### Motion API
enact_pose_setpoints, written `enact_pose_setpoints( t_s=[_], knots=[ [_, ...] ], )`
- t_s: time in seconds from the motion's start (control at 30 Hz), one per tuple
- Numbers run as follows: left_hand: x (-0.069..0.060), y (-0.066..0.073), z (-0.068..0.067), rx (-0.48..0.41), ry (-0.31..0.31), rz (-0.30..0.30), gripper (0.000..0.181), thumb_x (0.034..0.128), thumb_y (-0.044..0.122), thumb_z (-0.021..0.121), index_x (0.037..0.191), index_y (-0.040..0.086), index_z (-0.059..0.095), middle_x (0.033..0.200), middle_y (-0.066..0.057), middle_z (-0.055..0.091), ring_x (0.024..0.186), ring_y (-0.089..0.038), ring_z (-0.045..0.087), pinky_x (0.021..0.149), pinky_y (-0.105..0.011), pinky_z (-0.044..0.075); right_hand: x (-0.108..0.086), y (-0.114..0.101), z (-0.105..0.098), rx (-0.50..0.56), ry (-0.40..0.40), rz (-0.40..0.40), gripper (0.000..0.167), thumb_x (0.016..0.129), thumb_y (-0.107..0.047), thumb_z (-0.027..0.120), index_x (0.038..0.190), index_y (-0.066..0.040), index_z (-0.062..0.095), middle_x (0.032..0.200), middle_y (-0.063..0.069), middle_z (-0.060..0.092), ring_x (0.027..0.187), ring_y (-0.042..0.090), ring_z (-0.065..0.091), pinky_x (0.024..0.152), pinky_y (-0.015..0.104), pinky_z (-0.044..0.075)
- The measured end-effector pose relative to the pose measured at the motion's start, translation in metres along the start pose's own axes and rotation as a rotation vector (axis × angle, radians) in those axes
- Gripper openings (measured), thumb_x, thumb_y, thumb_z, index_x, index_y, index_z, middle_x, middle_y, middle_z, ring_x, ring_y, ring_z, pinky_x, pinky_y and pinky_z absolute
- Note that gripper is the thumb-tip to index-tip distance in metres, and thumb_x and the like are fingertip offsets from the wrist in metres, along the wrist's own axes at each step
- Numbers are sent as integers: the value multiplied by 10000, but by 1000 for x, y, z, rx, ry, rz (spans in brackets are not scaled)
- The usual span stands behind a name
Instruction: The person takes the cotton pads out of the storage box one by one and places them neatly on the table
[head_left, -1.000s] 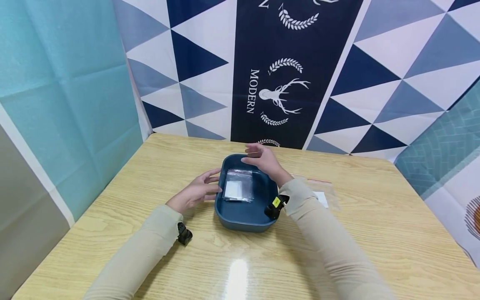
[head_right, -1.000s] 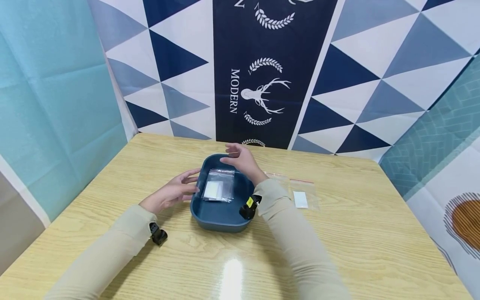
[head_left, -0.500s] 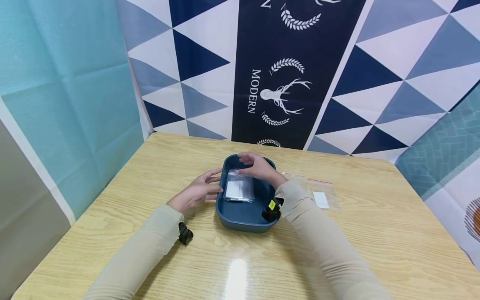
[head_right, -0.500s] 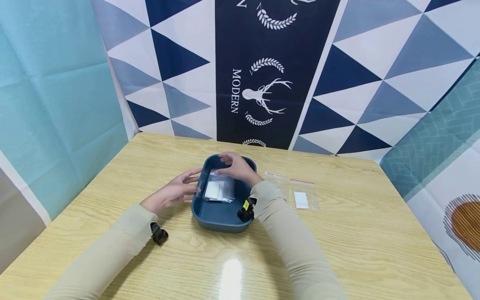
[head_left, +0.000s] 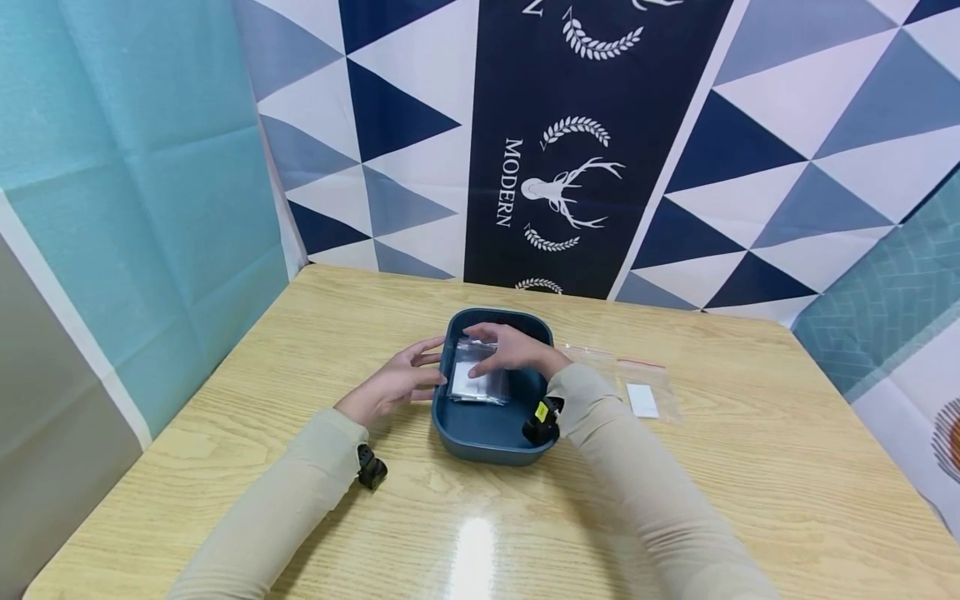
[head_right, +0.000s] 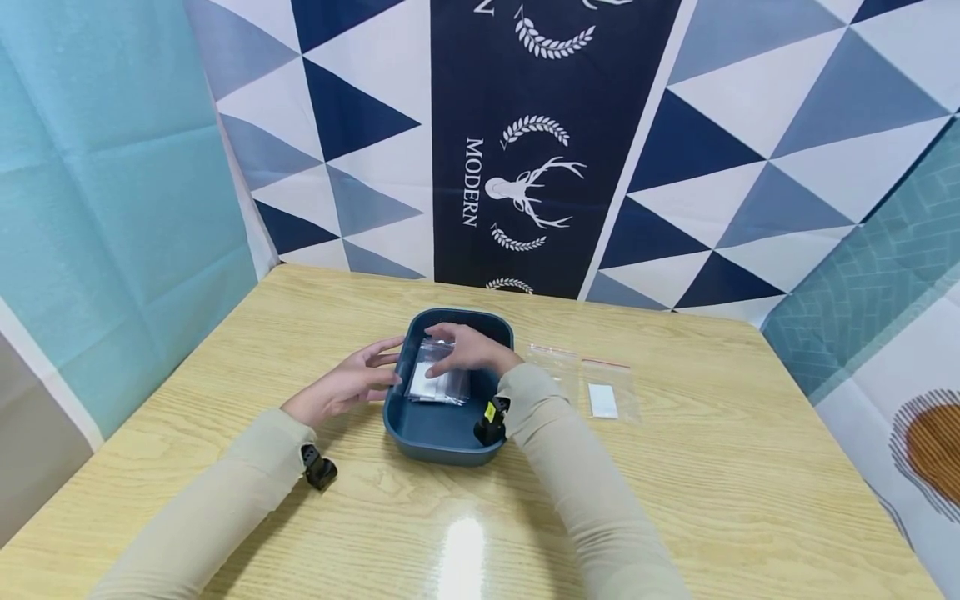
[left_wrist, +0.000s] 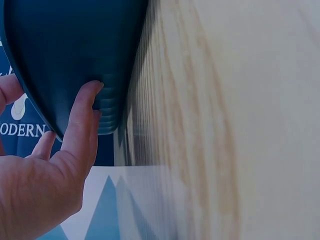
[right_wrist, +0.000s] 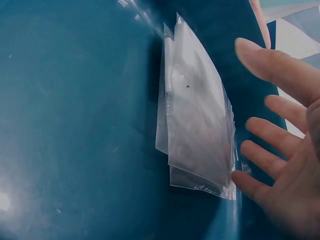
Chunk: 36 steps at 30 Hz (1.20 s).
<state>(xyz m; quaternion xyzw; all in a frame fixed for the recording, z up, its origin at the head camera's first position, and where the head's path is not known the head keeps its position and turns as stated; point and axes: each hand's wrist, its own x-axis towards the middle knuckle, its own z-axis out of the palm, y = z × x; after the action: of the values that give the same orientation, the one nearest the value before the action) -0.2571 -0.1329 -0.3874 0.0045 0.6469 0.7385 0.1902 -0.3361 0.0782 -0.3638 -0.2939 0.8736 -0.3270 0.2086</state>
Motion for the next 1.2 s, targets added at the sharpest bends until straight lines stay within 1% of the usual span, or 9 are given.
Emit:
enact_pose_setpoints(
  t_s=[0.2, 0.33, 0.43, 0.57, 0.6, 0.8, 0.83, 1.0, 1.2],
  knots=[
    [-1, 1, 0, -1, -16, 4, 698, 860, -70, 558, 1460, 175, 300, 1445, -160, 319, 1181, -331, 485, 898, -440, 464, 1, 3, 0, -21, -116, 6, 779, 762, -231, 777, 1415, -81, 380, 1438, 136, 357, 1317, 292, 295, 1061, 479, 256],
    [-1, 1, 0, 2, -4, 0, 689, 856, -70, 565, 1449, 184, 321, 1439, -151, 334, 1167, -324, 499, 889, -439, 471, 2, 5, 1, -52, -175, 4, 822, 753, -241, 786, 1435, -95, 351, 1478, 114, 291, 1325, 279, 264, 1073, 486, 218],
    [0, 0, 0, 3, 2, -4, 685, 857, -69, 565, 1446, 186, 327, 1435, -148, 339, 1159, -319, 506, 883, -437, 475, 2, 6, 2, -70, -206, 16, 836, 743, -244, 794, 1437, -111, 348, 1475, 113, 277, 1289, 272, 286, 1066, 473, 227],
    [0, -1, -1, 7, -15, 6, 687, 866, -64, 555, 1460, 171, 300, 1442, -164, 322, 1173, -334, 491, 891, -439, 470, 1, 5, 3, -90, -227, 48, 827, 731, -240, 805, 1423, -130, 367, 1430, 113, 313, 1205, 266, 336, 1039, 446, 261],
    [-2, 1, 0, 8, -23, 5, 688, 871, -67, 546, 1466, 160, 285, 1447, -173, 310, 1184, -347, 479, 902, -447, 461, 0, 5, 3, -95, -231, 52, 819, 731, -238, 805, 1420, -134, 373, 1422, 112, 317, 1196, 266, 339, 1036, 446, 261],
    [-1, 1, 1, 6, -2, -1, 687, 863, -70, 556, 1454, 180, 313, 1438, -150, 336, 1170, -336, 495, 879, -431, 479, 1, 4, 2, -130, -243, 58, 754, 748, -226, 789, 1396, -147, 412, 1392, 110, 349, 1167, 267, 355, 1016, 443, 283],
    [1, -1, 0, 6, 3, 1, 687, 858, -67, 564, 1449, 191, 325, 1433, -140, 346, 1159, -323, 506, 864, -420, 489, 1, 5, 2, -133, -244, 58, 739, 753, -223, 784, 1391, -151, 418, 1383, 106, 358, 1158, 265, 361, 1007, 437, 293],
    [2, -1, -1, 2, 5, 0, 693, 851, -71, 566, 1445, 197, 332, 1430, -134, 350, 1153, -318, 512, 851, -408, 497, 1, 6, 1, -142, -248, 34, 659, 778, -194, 759, 1359, -151, 453, 1338, 92, 400, 1125, 251, 386, 974, 413, 328],
    [2, -1, -1, 10, 7, -6, 691, 848, -68, 567, 1442, 199, 337, 1429, -132, 355, 1142, -310, 520, 850, -408, 498, 2, 4, 0, -163, -227, -10, 638, 771, -140, 756, 1344, -122, 477, 1308, 77, 451, 1112, 231, 412, 982, 397, 340]
  ],
)
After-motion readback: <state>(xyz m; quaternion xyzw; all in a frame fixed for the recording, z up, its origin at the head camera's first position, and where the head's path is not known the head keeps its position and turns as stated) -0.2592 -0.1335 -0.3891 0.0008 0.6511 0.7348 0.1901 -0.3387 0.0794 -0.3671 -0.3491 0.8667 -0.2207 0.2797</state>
